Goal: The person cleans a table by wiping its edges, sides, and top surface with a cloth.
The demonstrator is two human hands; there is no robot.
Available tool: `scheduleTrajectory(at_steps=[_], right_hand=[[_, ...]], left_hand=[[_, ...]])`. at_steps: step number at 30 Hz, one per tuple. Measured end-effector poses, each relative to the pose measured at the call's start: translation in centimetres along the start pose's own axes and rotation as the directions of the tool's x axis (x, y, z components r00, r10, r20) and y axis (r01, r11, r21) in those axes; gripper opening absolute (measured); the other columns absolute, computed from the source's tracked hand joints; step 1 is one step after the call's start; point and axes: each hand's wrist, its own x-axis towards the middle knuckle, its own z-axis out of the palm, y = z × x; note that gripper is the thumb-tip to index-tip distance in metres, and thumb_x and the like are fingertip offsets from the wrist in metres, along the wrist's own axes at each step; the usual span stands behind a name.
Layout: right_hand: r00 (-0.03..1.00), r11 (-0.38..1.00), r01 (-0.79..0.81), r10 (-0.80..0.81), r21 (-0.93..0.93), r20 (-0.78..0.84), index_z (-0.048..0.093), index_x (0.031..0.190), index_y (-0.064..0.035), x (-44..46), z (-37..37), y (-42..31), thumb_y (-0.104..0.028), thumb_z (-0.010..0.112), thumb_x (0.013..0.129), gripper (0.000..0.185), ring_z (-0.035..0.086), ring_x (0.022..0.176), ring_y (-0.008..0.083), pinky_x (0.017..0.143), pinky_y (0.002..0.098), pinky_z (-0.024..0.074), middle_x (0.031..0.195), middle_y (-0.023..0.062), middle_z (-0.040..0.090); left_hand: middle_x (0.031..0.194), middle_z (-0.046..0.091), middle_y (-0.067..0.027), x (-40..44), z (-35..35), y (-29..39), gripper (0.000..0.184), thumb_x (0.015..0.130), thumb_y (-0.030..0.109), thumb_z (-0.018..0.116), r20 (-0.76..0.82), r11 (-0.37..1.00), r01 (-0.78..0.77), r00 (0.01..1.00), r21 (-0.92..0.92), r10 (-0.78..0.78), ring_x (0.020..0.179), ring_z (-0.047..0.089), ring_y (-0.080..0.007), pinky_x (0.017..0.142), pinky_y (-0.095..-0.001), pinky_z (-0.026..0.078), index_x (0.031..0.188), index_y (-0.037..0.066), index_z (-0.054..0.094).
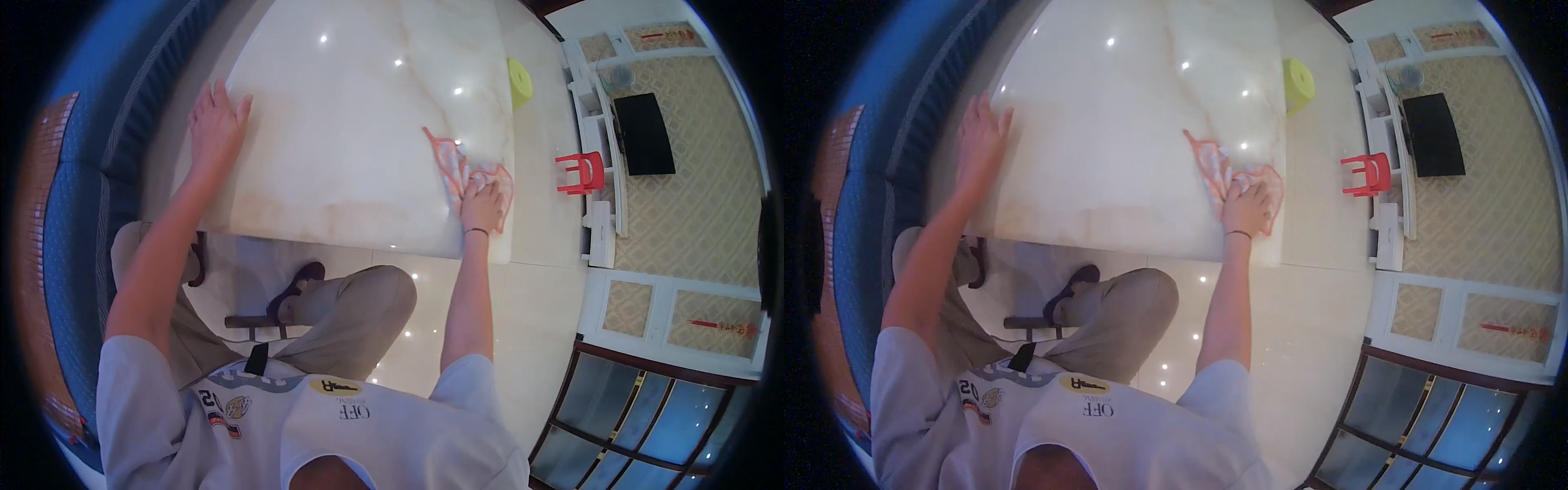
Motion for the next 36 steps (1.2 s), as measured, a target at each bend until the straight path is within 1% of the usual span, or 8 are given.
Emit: scheduleTrajectory(at_steps=[4, 6, 12, 15, 17, 20, 27, 36], right_hand=[[0.997, 0.997, 0.072, -0.073, 0.040, 0.035, 0.046, 0.134, -0.0003, -4.6, -3.0, -5.9, -0.049, 0.040, 0.090, 0.066, 0.034, 0.132, 0.0385, 0.106, 0.0535, 0.0283, 0.143, 0.0155, 0.040], [0.972, 0.973, 0.231, -0.231, 0.006, 0.048, 0.043, 0.135, 0.0012, -6.3, -3.4, -8.4, -0.047, 0.042, 0.089, 0.067, 0.031, 0.134, 0.0405, 0.107, 0.0552, 0.0258, 0.145, 0.0169, 0.037], [0.836, 0.819, 0.545, -0.547, 0.181, -0.044, 0.041, 0.138, -0.0026, -10.7, -5.3, -18.9, -0.047, 0.048, 0.084, 0.071, 0.027, 0.135, 0.0436, 0.108, 0.0597, 0.0208, 0.145, 0.0186, 0.036], [0.787, 0.731, 0.609, -0.607, 0.310, -0.115, 0.043, 0.137, -0.0046, -11.4, -7.0, -23.5, -0.046, 0.051, 0.084, 0.068, 0.030, 0.134, 0.0409, 0.107, 0.0584, 0.0221, 0.145, 0.0179, 0.036], [0.691, 0.608, 0.702, -0.708, 0.370, -0.147, 0.044, 0.136, -0.0044, -10.1, -6.5, -25.7, -0.047, 0.050, 0.084, 0.068, 0.030, 0.134, 0.0391, 0.107, 0.0576, 0.0221, 0.146, 0.0158, 0.036], [0.655, 0.570, 0.719, -0.747, 0.397, -0.115, 0.044, 0.138, -0.0098, -6.0, -5.4, -27.2, -0.048, 0.048, 0.084, 0.067, 0.029, 0.135, 0.0351, 0.109, 0.0553, 0.0214, 0.147, 0.0114, 0.036], [0.784, 0.738, 0.611, -0.613, 0.287, -0.095, 0.045, 0.138, -0.0080, 1.5, -2.8, -22.5, -0.052, 0.039, 0.087, 0.067, 0.032, 0.135, 0.0305, 0.108, 0.0523, 0.0232, 0.146, 0.0096, 0.038], [0.963, 0.941, 0.256, -0.267, 0.220, 0.021, 0.046, 0.135, -0.0023, 4.6, -1.8, -7.7, -0.054, 0.037, 0.087, 0.071, 0.032, 0.135, 0.0323, 0.111, 0.0476, 0.0224, 0.146, 0.0165, 0.036]], left_hand=[[0.139, 0.036, -0.0277, 0.3, 0.9, -0.2, 0.066, 0.092, 0.048, 0.048, 0.007, 0.999, 0.029, 1.000, 0.016, -0.029, 0.131, 0.034, -0.0409, 0.106, -0.0519, 0.028, 0.138, 0.002, 0.037], [0.140, 0.036, -0.0274, 0.3, 1.0, -0.2, 0.067, 0.092, 0.048, 0.048, 0.007, 0.999, 0.030, 1.000, 0.018, -0.030, 0.131, 0.034, -0.0408, 0.106, -0.0516, 0.027, 0.138, 0.002, 0.036], [0.141, 0.035, -0.0268, 0.4, 1.3, -0.2, 0.067, 0.092, 0.048, 0.048, 0.009, 0.999, 0.049, 0.999, 0.012, -0.049, 0.131, 0.034, -0.0402, 0.107, -0.0513, 0.027, 0.140, 0.003, 0.034], [0.140, 0.036, -0.0271, 0.4, 1.6, -0.7, 0.067, 0.092, 0.049, 0.048, -0.009, 0.999, 0.030, 1.000, 0.033, -0.029, 0.131, 0.035, -0.0396, 0.106, -0.0513, 0.029, 0.139, 0.003, 0.036], [0.140, 0.037, -0.0273, 0.5, 2.0, -1.0, 0.066, 0.092, 0.049, 0.047, -0.017, 0.998, 0.000, 1.000, 0.059, 0.001, 0.130, 0.036, -0.0393, 0.105, -0.0514, 0.030, 0.138, 0.003, 0.036], [0.138, 0.038, -0.0276, 0.6, 2.4, -1.5, 0.066, 0.092, 0.050, 0.046, -0.021, 0.997, -0.006, 1.000, 0.076, 0.008, 0.129, 0.038, -0.0393, 0.103, -0.0514, 0.032, 0.138, 0.003, 0.037], [0.135, 0.041, -0.0279, 0.5, 2.3, -1.3, 0.064, 0.093, 0.049, 0.047, -0.104, 0.995, -0.034, 0.994, 0.093, 0.044, 0.126, 0.041, -0.0402, 0.101, -0.0526, 0.034, 0.135, 0.002, 0.039], [0.135, 0.041, -0.0285, 0.4, 1.2, -0.9, 0.064, 0.093, 0.049, 0.046, -0.096, 0.997, -0.056, 0.993, 0.054, 0.061, 0.127, 0.040, -0.0409, 0.101, -0.0537, 0.033, 0.136, 0.001, 0.039]])
